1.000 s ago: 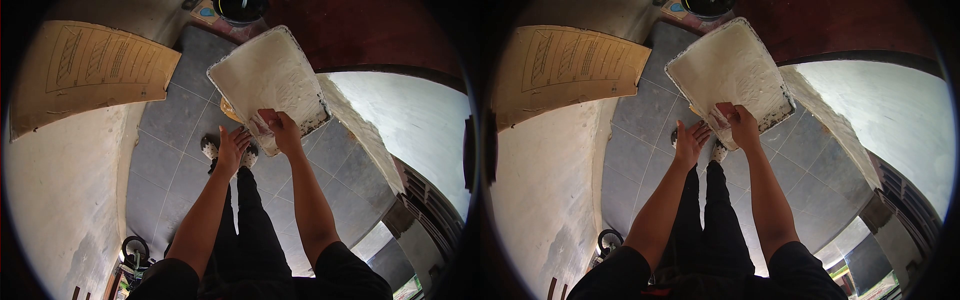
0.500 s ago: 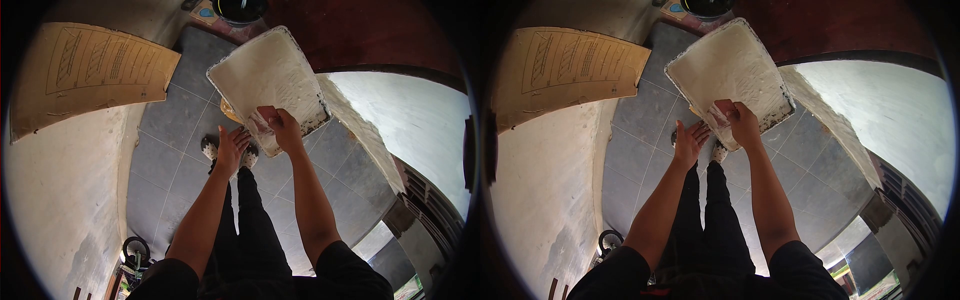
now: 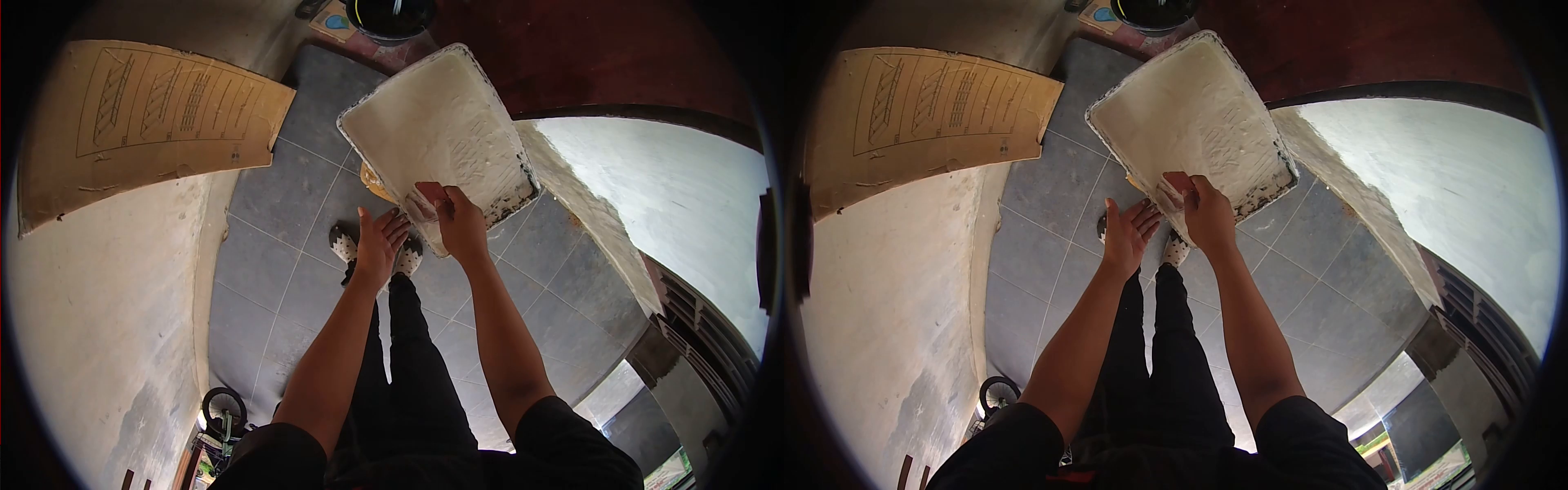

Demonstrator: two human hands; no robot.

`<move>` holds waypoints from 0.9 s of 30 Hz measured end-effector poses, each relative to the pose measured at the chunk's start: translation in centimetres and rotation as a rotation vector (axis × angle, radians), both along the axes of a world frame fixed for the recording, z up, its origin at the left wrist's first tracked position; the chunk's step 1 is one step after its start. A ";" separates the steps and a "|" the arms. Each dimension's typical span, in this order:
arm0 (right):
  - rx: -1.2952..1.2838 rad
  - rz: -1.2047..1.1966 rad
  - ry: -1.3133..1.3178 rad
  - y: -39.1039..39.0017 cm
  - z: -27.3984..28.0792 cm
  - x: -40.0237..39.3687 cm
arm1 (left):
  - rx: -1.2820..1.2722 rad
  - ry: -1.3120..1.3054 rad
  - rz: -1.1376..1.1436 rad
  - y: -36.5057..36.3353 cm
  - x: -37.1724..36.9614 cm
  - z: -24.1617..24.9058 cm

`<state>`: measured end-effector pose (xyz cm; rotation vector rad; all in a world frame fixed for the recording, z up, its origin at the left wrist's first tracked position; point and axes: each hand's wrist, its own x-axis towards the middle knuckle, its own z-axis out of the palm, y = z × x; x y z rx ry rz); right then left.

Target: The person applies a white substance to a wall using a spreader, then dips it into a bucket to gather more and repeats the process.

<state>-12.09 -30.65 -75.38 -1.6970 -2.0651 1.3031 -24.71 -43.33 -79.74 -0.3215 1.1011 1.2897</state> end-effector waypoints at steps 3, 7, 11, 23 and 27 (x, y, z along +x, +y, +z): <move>-0.003 -0.017 0.019 -0.1 -0.2 -0.3 | -0.007 -0.005 0.006 0.0 0.0 0.1; 0.091 -0.034 0.022 -0.4 -0.8 0.2 | 0.002 0.005 0.004 -0.1 0.3 0.4; 0.071 -0.252 0.073 0.7 0.0 1.0 | 0.013 0.004 0.019 -0.1 0.2 0.1; 0.114 -0.594 0.206 1.1 -4.6 6.0 | 0.004 -0.006 0.022 -0.3 0.4 -0.2; 0.074 -0.427 0.223 0.5 -3.1 3.3 | 0.009 0.008 0.015 -0.3 0.5 0.0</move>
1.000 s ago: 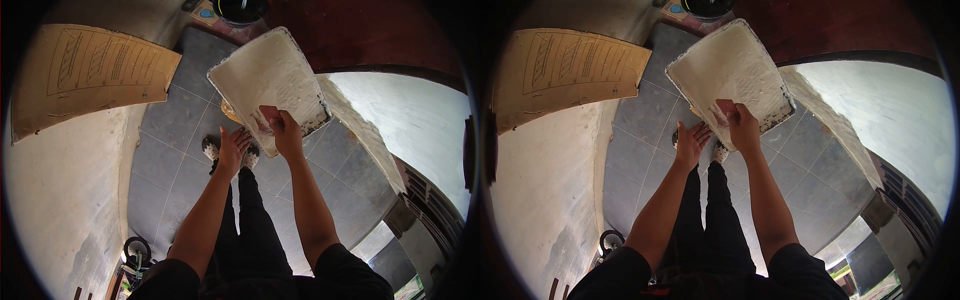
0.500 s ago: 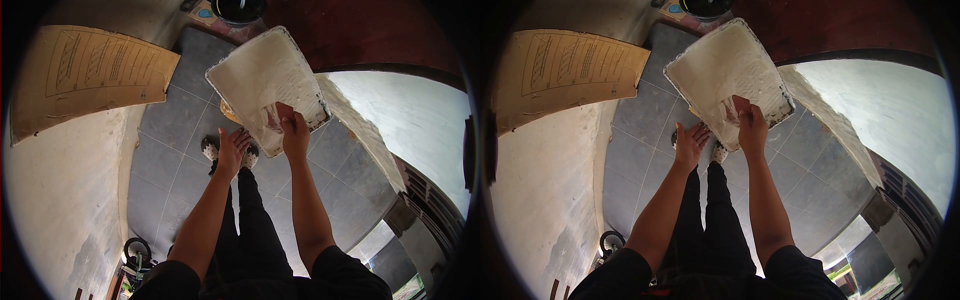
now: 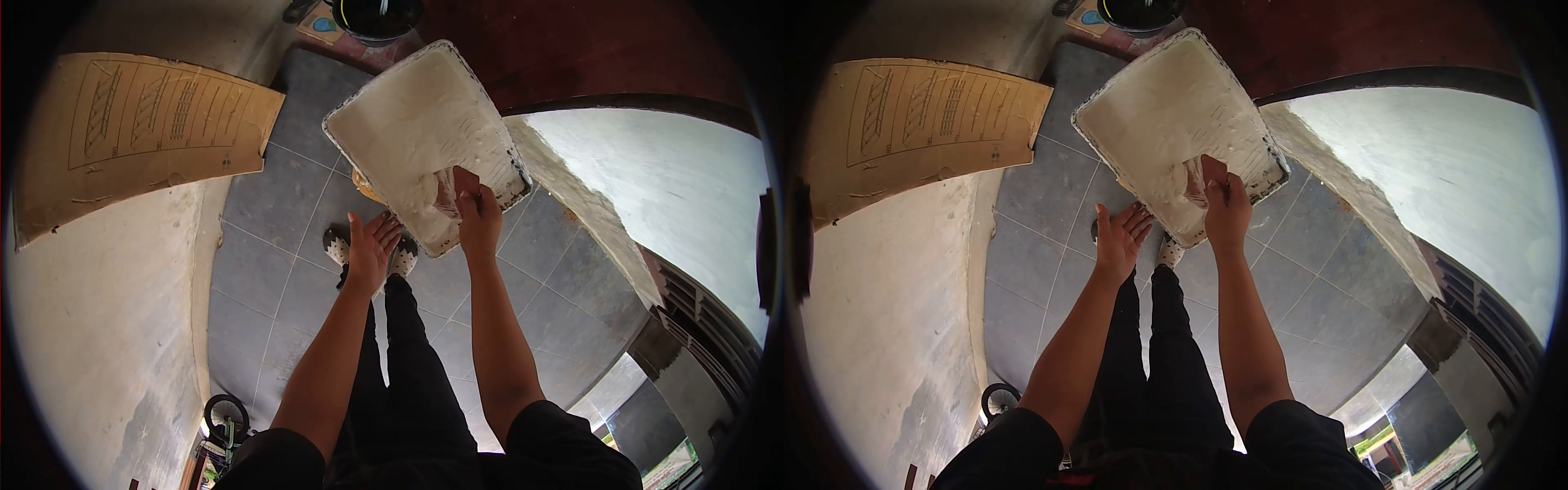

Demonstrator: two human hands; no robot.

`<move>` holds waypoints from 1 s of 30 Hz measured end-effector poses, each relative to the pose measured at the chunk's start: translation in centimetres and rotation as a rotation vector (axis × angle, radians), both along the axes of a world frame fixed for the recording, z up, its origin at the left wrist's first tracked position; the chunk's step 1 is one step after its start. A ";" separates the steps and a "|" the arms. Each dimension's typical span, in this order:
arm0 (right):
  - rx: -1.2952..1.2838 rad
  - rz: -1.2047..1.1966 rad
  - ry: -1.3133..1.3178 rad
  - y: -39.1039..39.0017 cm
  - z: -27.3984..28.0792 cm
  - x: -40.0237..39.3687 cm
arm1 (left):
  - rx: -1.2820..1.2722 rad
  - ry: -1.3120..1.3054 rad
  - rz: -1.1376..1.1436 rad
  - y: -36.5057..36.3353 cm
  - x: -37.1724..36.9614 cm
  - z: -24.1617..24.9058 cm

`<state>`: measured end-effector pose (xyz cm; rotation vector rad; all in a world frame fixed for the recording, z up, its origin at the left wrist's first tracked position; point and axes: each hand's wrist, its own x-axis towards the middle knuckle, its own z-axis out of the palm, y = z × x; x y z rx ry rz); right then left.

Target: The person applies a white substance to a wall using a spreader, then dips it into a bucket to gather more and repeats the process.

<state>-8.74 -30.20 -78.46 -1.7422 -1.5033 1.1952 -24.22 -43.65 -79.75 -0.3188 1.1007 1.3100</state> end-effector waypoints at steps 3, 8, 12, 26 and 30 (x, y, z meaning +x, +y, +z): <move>0.007 0.119 -0.071 -0.9 2.6 -1.7 | 0.000 0.011 0.001 0.0 0.1 0.2; 0.043 0.170 -0.149 -2.6 3.6 -2.2 | 0.003 0.001 -0.008 0.3 -0.2 0.0; 0.094 0.255 -0.204 -4.4 4.2 -2.2 | 0.018 0.003 -0.042 -0.2 -0.2 -0.1; 0.477 0.364 -0.643 -10.2 0.4 -2.1 | 0.059 -0.022 -0.136 -0.3 -1.4 -0.8; 0.495 0.317 -0.669 -13.4 -1.1 -4.0 | 0.048 -0.041 -0.192 -0.7 -2.8 -1.9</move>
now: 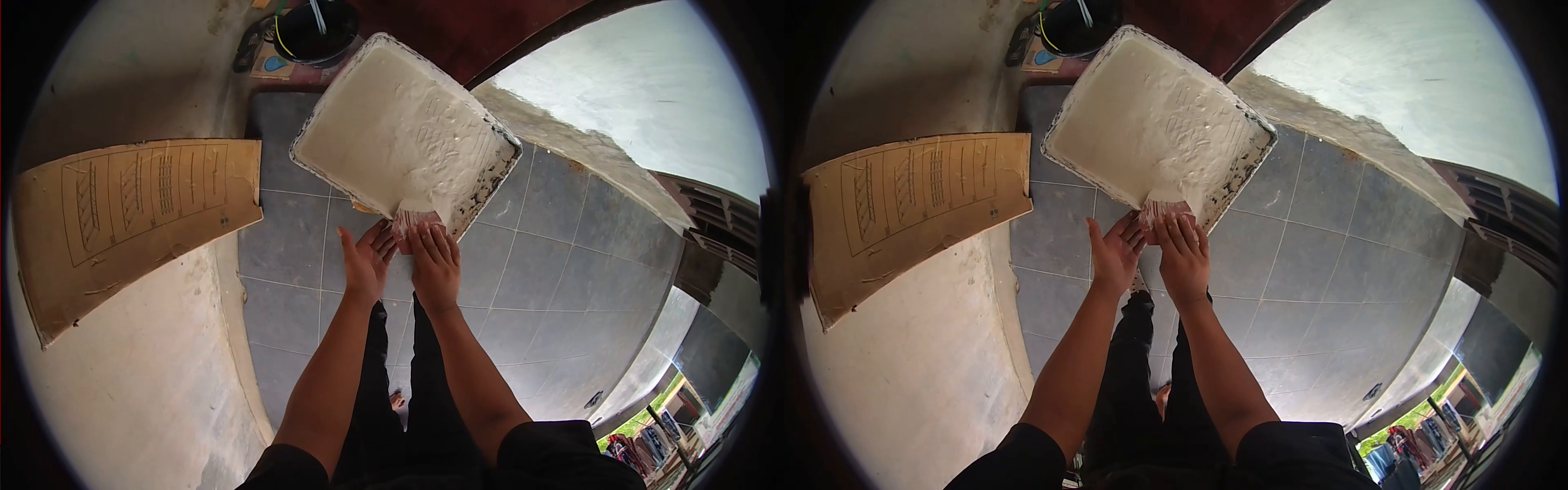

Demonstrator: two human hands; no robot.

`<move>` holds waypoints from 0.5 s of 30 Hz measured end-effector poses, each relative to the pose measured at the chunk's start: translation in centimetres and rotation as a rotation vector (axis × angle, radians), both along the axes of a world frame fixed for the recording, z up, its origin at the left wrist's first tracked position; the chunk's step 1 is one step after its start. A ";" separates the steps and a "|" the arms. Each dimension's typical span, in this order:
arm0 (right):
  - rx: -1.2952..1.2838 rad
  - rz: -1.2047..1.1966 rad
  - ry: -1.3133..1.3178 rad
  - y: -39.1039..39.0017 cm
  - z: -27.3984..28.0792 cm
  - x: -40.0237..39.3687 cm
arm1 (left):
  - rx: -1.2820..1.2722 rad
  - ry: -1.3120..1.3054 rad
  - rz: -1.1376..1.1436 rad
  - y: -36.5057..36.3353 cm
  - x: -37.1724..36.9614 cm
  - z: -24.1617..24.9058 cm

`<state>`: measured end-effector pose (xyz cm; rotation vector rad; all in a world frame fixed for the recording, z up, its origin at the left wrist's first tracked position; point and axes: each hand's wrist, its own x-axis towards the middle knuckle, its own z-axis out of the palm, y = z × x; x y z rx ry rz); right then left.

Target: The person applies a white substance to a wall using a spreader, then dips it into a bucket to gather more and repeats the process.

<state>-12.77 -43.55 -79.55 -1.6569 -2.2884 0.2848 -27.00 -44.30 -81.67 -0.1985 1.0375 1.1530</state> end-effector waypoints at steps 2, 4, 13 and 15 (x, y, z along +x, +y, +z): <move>-0.020 -0.054 0.059 -1.6 -0.4 -0.5 | 0.015 -0.015 -0.034 0.1 -0.8 -0.4; -0.043 -0.094 0.078 -3.2 -1.0 -0.5 | 0.021 -0.042 -0.073 0.1 -0.5 -0.5; -0.125 -0.093 0.196 -6.3 4.0 1.3 | 0.051 -0.029 -0.096 -0.7 -0.2 0.0; -0.125 -0.275 0.325 -5.7 5.1 1.2 | 0.003 -0.007 -0.089 -0.5 -0.3 0.5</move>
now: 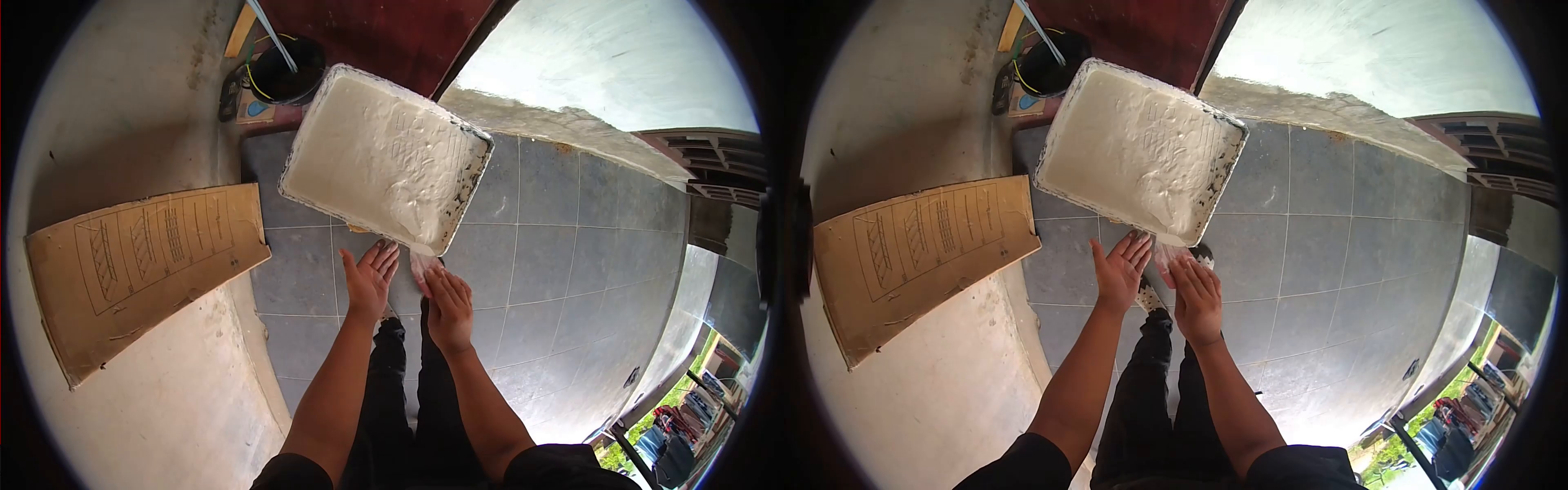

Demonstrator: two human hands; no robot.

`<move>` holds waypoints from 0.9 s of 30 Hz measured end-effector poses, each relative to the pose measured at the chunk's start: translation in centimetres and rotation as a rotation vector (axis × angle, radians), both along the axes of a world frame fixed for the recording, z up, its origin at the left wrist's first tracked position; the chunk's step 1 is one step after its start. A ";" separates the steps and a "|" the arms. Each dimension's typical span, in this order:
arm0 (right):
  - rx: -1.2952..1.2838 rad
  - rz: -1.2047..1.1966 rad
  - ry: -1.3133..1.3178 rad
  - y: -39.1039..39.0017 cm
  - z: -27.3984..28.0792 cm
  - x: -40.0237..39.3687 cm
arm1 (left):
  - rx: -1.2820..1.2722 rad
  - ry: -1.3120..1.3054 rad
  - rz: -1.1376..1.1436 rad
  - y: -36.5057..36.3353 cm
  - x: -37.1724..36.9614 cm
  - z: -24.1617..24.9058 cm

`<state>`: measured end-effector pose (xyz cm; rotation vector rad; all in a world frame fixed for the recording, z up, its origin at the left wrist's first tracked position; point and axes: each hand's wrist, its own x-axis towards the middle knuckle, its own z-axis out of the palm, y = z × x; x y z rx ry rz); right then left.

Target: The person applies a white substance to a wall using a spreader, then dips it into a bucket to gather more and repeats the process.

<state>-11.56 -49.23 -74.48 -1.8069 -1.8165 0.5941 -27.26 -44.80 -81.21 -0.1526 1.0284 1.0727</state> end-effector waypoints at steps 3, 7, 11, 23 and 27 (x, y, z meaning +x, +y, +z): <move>-0.054 -0.418 0.288 1.3 -1.5 -1.2 | -0.033 -0.002 0.023 0.2 -0.1 -0.1; -0.243 -0.961 1.285 2.8 -3.4 -3.3 | -0.042 -0.007 0.026 0.6 -0.2 -0.4; -0.368 -1.054 1.613 2.1 -4.3 -5.9 | -0.011 -0.001 0.029 1.2 -0.7 -0.9; -0.382 -0.809 1.066 -1.4 -2.5 2.3 | 0.000 -0.011 -0.013 1.9 -1.0 -0.4; -0.234 -0.308 0.205 5.9 0.3 4.8 | 0.004 -0.004 -0.036 1.4 -0.2 -0.1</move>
